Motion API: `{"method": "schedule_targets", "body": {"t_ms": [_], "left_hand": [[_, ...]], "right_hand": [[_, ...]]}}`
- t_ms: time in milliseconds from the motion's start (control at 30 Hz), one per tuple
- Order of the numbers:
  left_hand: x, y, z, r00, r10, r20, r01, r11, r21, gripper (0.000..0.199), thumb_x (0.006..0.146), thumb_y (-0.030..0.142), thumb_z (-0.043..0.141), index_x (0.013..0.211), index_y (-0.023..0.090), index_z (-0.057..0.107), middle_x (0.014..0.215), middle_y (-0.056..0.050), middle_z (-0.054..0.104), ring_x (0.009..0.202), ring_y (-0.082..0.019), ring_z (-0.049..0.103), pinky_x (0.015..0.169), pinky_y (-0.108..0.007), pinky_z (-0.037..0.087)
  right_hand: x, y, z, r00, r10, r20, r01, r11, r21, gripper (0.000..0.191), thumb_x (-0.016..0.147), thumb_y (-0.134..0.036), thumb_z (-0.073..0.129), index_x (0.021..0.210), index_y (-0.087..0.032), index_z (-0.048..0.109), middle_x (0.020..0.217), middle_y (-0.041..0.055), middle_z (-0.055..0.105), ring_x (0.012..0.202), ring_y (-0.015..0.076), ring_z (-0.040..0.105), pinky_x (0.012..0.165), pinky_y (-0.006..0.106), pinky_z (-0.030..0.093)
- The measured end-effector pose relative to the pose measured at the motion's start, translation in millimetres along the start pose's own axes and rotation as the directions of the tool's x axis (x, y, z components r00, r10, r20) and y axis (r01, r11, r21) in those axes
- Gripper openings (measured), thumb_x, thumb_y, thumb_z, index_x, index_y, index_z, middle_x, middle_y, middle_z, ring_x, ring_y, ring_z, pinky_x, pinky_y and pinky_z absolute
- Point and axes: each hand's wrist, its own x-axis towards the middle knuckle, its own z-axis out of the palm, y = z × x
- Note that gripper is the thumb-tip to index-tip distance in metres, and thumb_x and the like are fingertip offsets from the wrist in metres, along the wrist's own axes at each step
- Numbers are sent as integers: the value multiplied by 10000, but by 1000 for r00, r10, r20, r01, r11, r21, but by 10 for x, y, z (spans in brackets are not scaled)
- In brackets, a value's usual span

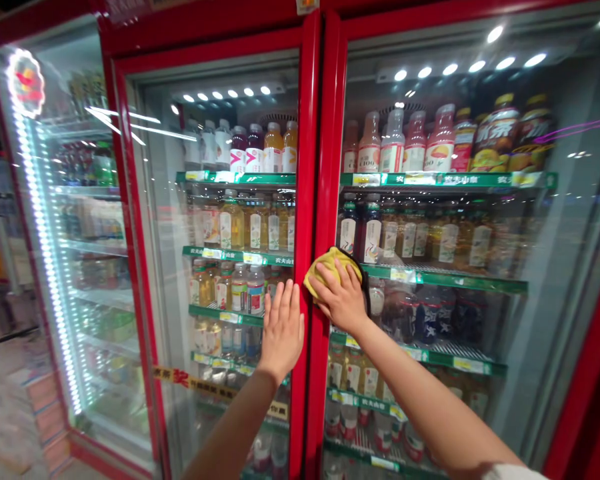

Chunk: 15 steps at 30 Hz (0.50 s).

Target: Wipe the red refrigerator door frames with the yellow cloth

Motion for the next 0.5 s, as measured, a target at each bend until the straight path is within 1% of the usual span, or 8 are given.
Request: {"method": "schedule_targets", "body": {"t_ms": [67,133,200,233,267,333,433,500], "left_hand": [[-89,13,4,1000,-3,17,3,1000,10,762,1007,188,397,1619,158,-57,1667,-131,278,1562,-274,201,1269,-531,250],[-160,35,1,999,-2,34,1,1000,23,764,1008,188,398,1617,155,-61,1660,-135,294,1555,-277,228,1262,-523,272],[-210,56,-7,999,1,44,-2,1000,29,759,1006,184,397,1618,152,-51,1655,-135,303,1550,-274,247,1258,-514,285],[-228,66,-11,999,0,48,-1,1000,26,755,1004,181,397,1619,153,-42,1656,-133,301,1550,-272,249,1258,-512,286],[-242,75,-13,999,-3,51,2,1000,21,753,1002,179,396,1620,155,-33,1659,-130,294,1551,-270,246,1260,-513,283],[-259,99,-10,998,-19,55,18,1000,11,750,997,175,396,1621,161,-20,1664,-126,278,1553,-270,237,1265,-517,272],[-270,162,11,997,-57,57,57,998,3,751,994,170,399,1620,162,-13,1668,-124,264,1556,-265,222,1270,-512,263],[-283,217,31,996,-73,59,74,997,-1,754,994,172,403,1619,157,-19,1668,-126,261,1558,-263,214,1269,-506,267]], "right_hand": [[-422,-153,98,998,-25,50,24,999,22,567,918,-490,639,1458,-345,542,1581,33,476,1537,358,208,1236,549,146],[-793,-243,139,990,-95,101,91,995,50,623,900,-505,659,1486,-357,507,1588,33,468,1533,353,226,1241,548,141],[-1017,-244,122,977,-176,121,170,984,62,605,908,-417,663,1489,-377,497,1577,-4,486,1529,315,251,1255,505,131],[-1052,-213,97,974,-196,117,191,980,56,589,916,-353,650,1484,-385,500,1565,-26,501,1529,292,260,1262,479,124],[-1030,-168,65,977,-188,104,185,982,43,578,922,-296,630,1480,-387,505,1554,-40,514,1530,274,264,1266,463,116],[-838,-61,1,995,-85,57,85,996,3,559,935,-236,584,1474,-370,515,1547,-30,524,1535,267,260,1268,472,100],[-408,36,-36,989,139,-47,-142,989,-47,512,971,-268,544,1479,-317,516,1558,32,511,1549,284,231,1263,525,73],[-269,6,7,970,219,-101,-226,973,-57,505,996,-326,523,1498,-276,494,1557,61,509,1564,280,186,1265,536,55]]}}
